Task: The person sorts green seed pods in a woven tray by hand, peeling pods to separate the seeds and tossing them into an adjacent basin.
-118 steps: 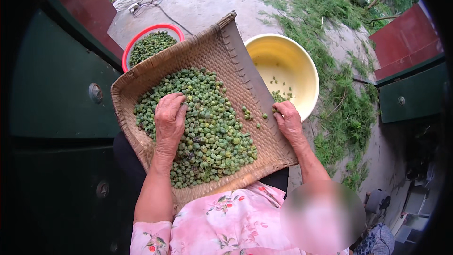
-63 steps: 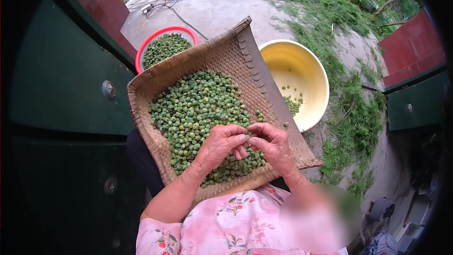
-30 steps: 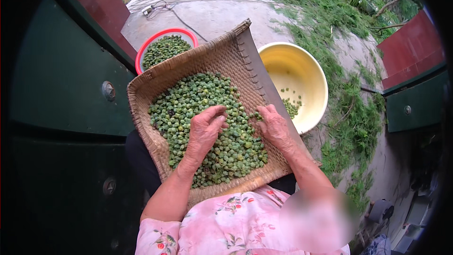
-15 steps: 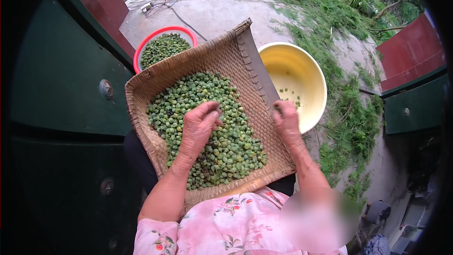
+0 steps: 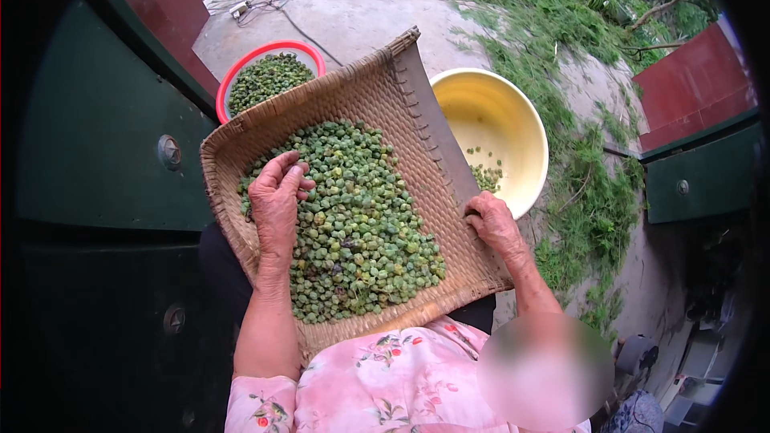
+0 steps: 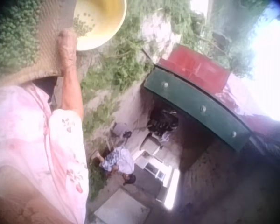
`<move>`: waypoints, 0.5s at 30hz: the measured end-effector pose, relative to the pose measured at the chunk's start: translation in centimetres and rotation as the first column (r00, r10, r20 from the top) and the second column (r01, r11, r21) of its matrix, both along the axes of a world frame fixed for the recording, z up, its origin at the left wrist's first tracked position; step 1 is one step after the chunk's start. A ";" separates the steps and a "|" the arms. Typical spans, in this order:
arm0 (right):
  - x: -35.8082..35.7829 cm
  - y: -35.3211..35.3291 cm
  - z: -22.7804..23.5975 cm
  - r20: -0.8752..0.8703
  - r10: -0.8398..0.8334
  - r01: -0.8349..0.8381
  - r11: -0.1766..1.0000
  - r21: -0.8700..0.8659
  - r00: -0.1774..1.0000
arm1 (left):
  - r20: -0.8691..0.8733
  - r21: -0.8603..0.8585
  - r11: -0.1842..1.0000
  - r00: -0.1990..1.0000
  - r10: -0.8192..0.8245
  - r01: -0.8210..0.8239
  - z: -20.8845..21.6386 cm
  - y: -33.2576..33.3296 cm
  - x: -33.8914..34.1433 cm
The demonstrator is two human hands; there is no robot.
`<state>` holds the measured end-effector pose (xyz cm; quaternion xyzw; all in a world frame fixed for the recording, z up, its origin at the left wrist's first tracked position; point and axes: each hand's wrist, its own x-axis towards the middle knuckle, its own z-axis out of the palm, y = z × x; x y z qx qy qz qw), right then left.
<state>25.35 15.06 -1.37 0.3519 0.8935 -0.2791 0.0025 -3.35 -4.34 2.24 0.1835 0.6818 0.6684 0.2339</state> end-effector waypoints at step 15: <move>-5.2 3.2 0.1 -0.322 -0.146 0.305 0.796 0.523 0.935 | -0.005 -0.050 0.999 1.000 0.003 -0.003 -0.2 0.3 -0.4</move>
